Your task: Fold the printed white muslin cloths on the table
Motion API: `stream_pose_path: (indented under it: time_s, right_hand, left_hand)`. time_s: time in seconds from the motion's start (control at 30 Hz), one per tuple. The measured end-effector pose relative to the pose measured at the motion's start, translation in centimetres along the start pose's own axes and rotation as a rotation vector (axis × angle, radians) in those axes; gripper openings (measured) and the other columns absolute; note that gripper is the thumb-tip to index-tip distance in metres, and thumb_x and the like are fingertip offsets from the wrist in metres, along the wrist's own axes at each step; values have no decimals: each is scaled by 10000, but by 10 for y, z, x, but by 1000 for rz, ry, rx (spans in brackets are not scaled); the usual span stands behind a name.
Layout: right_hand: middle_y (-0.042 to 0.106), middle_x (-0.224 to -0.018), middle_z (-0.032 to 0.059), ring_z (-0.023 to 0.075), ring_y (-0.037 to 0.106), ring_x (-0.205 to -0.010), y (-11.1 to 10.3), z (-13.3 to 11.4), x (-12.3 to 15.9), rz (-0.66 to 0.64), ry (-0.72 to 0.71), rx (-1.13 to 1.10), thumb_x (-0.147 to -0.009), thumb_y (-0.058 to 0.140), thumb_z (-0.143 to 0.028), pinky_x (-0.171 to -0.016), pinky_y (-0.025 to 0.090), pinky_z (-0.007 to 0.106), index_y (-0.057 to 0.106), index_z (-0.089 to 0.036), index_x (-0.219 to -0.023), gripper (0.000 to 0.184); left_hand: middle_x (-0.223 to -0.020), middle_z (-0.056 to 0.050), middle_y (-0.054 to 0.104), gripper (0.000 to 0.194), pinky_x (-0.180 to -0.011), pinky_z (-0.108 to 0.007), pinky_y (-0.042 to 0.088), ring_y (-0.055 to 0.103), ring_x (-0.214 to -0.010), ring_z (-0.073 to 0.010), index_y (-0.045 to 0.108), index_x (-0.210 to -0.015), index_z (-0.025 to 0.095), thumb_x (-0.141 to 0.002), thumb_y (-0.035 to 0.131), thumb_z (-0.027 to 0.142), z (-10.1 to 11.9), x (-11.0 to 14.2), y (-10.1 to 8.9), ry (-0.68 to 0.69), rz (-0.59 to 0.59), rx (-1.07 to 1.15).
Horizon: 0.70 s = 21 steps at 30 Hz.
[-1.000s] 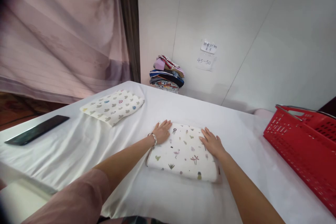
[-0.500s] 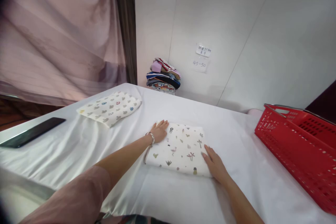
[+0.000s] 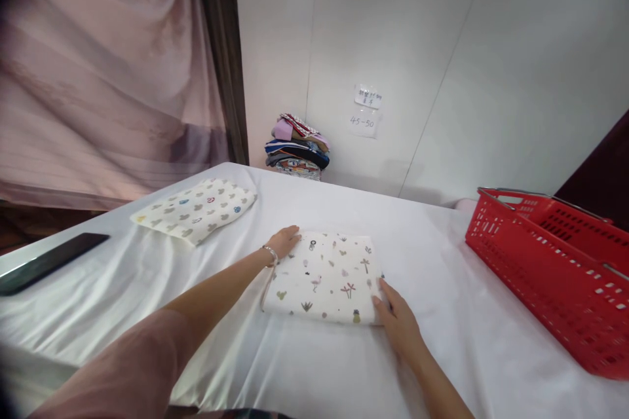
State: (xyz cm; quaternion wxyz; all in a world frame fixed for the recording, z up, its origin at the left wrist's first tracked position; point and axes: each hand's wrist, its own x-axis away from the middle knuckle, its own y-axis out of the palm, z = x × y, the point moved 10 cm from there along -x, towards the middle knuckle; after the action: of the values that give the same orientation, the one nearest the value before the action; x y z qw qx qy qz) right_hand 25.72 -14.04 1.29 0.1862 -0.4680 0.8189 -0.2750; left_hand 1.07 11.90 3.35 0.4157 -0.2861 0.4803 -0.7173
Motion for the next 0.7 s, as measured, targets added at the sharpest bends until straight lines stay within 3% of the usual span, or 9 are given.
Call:
stream_pose_path:
  time_s: [0.13, 0.27, 0.43, 0.57, 0.7]
  right_hand:
    - [450, -1312, 24, 238, 434, -1175, -2, 5, -10, -15, 80, 66, -754, 465, -499, -987, 357, 365, 423, -223, -1290, 604]
    - [493, -1270, 37, 237, 510, -1092, 2, 14, -18, -53, 115, 62, -718, 510, -466, -919, 416, 340, 389, -224, -1310, 650]
    - [619, -1072, 48, 222, 598, -910, 2, 22, -38, -118, 115, -35, -668, 537, -409, -802, 474, 325, 427, -183, -1279, 660]
    - [619, -1074, 73, 252, 576, -949, -35, 14, -100, -17, 33, 44, -597, 567, -378, -843, 444, 346, 525, -143, -1183, 632]
    - [585, -1121, 99, 274, 564, -970, -65, 7, -175, 135, -16, 176, -672, 478, -401, -849, 434, 388, 443, -152, -1255, 636]
  left_hand:
    - [-1274, -52, 489, 418, -924, -333, 356, 459, -1135, -204, 488, -1188, 230, -852, 307, 399, 4, -10, -6, -24, -29, -27]
    - [-1215, -44, 534, 377, -894, -322, 374, 475, -1109, -214, 559, -1098, 254, -824, 359, 421, 5, -18, -8, -34, -47, -41]
    - [-1164, -51, 566, 366, -836, -297, 417, 532, -1022, -213, 601, -1036, 240, -796, 400, 429, 0, -15, -13, -43, -71, -16]
    - [-1048, -58, 620, 335, -673, -310, 477, 599, -839, -220, 628, -945, 237, -763, 425, 432, 1, 2, -9, -97, -129, 28]
    - [-965, -47, 642, 313, -611, -287, 479, 603, -820, -219, 625, -909, 243, -724, 469, 442, 27, 26, 14, -68, -201, 86]
